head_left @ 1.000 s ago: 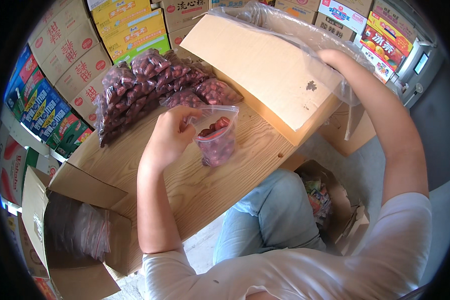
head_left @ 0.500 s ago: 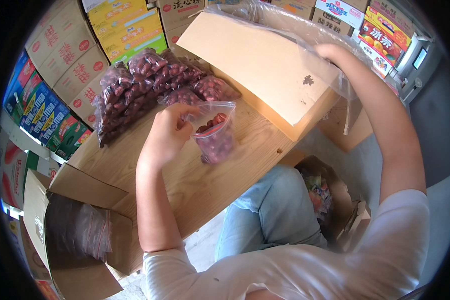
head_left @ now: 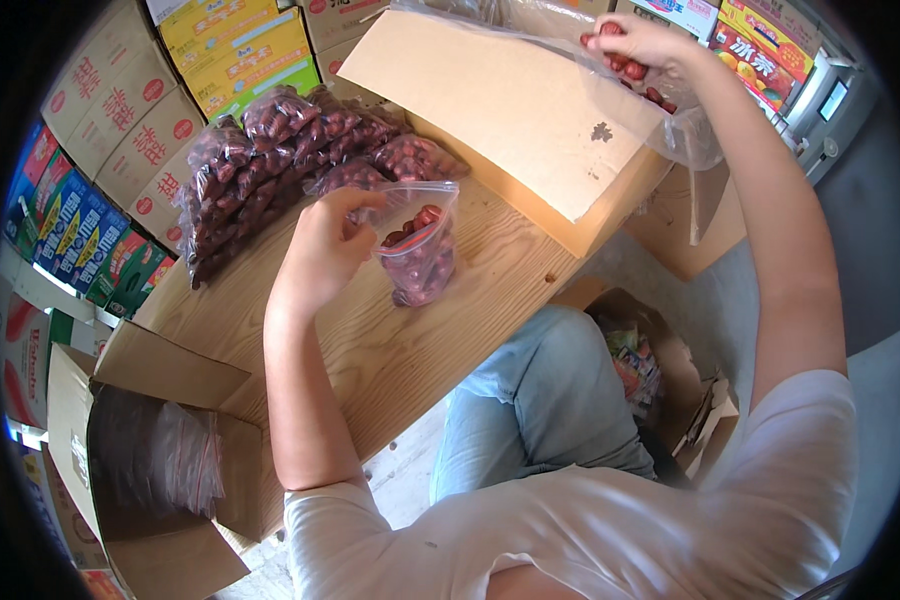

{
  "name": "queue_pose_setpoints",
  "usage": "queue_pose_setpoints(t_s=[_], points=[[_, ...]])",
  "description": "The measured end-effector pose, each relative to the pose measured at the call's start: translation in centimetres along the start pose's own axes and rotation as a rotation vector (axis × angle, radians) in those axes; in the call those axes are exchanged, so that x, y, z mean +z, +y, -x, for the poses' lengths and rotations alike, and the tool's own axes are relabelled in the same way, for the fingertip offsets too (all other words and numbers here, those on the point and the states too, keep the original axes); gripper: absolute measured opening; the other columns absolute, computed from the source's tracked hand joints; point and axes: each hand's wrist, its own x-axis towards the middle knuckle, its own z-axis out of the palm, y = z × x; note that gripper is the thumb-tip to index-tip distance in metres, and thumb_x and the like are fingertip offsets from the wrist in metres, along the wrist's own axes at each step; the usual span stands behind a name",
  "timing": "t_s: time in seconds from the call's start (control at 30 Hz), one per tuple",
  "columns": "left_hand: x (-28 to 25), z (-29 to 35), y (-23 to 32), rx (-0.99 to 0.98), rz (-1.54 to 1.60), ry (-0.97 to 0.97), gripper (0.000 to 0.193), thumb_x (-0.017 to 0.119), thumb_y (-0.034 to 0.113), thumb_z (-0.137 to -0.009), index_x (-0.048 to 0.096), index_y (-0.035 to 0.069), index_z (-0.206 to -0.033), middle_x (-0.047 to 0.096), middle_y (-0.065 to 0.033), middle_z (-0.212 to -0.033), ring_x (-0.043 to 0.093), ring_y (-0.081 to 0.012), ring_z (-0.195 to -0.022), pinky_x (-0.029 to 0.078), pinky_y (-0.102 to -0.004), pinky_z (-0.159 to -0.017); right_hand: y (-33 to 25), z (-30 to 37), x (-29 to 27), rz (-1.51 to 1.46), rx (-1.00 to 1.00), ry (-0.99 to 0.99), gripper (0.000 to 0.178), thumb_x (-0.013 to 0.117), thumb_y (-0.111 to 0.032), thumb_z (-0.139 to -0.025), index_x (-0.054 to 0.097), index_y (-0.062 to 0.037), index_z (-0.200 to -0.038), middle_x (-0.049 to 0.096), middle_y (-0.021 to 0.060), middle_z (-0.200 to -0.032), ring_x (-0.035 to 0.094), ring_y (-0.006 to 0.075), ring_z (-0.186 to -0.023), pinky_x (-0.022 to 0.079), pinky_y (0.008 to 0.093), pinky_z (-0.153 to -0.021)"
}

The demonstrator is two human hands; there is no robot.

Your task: The person repeatedly takes dried red dates from a large cardboard box and places them into small clear plastic bags. They seal each bag and set it aside on the table. The process continues throughout the clip with multiple bags being filled and sealed.

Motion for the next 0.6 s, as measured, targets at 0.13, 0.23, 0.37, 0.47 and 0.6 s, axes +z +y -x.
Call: queue_pose_setpoints(t_s=[0.13,0.23,0.37,0.47,0.6], points=[[0.3,0.0,0.3,0.007,-0.062,0.000,0.036,0.060,0.000,-0.074,0.065,-0.003,-0.109,0.064,-0.0136,-0.075,0.059,-0.0143,-0.060,0.047,-0.0295,-0.056,-7.1,1.8,-2.8,-0.397,-0.229,-0.066,0.014,0.064,-0.013,-0.087,0.053,-0.0078,-0.095,0.054,0.0041,-0.074,0.047,0.0113,-0.056,0.040,0.0262,-0.048],[0.5,0.3,-0.8,0.059,-0.047,0.009,0.037,0.057,-0.002,-0.077,0.061,-0.003,-0.114,0.066,-0.0094,-0.083,0.061,-0.0111,-0.060,0.046,-0.0260,-0.053,-14.5,7.0,3.0,-0.646,-0.223,-0.147,0.017,0.062,-0.014,-0.090,0.053,-0.0041,-0.100,0.052,0.0044,-0.073,0.046,0.0111,-0.058,0.040,0.0251,-0.049],[0.6,0.2,0.3,-0.058,0.045,-0.046,0.038,0.056,-0.003,-0.079,0.057,-0.005,-0.117,0.066,-0.0103,-0.095,0.064,-0.0111,-0.065,0.047,-0.0240,-0.055,-15.2,8.6,10.0,-0.681,-0.305,-0.235,0.028,0.063,-0.035,-0.091,0.054,-0.0089,-0.093,0.060,0.0012,-0.077,0.055,0.0076,-0.063,0.046,0.0225,-0.053],[0.6,-0.1,0.1,-0.085,0.202,-0.060,0.040,0.056,-0.003,-0.077,0.057,-0.007,-0.116,0.065,-0.0122,-0.104,0.064,-0.0120,-0.069,0.048,-0.0244,-0.058,-14.9,8.2,17.1,-0.936,-0.171,-0.190,0.021,0.068,-0.018,-0.089,0.050,-0.0059,-0.092,0.054,0.0037,-0.069,0.050,0.0113,-0.051,0.047,0.0281,-0.046],[0.2,-0.6,-1.9,-0.026,0.149,-0.020,0.046,0.063,0.009,-0.071,0.061,-0.010,-0.112,0.067,-0.0210,-0.097,0.067,-0.0205,-0.078,0.051,-0.0320,-0.072,-14.1,8.3,21.8,-1.014,-0.227,-0.150,0.020,0.062,-0.014,-0.093,0.050,-0.0025,-0.102,0.054,0.0039,-0.083,0.052,0.0091,-0.069,0.049,0.0255,-0.057]])
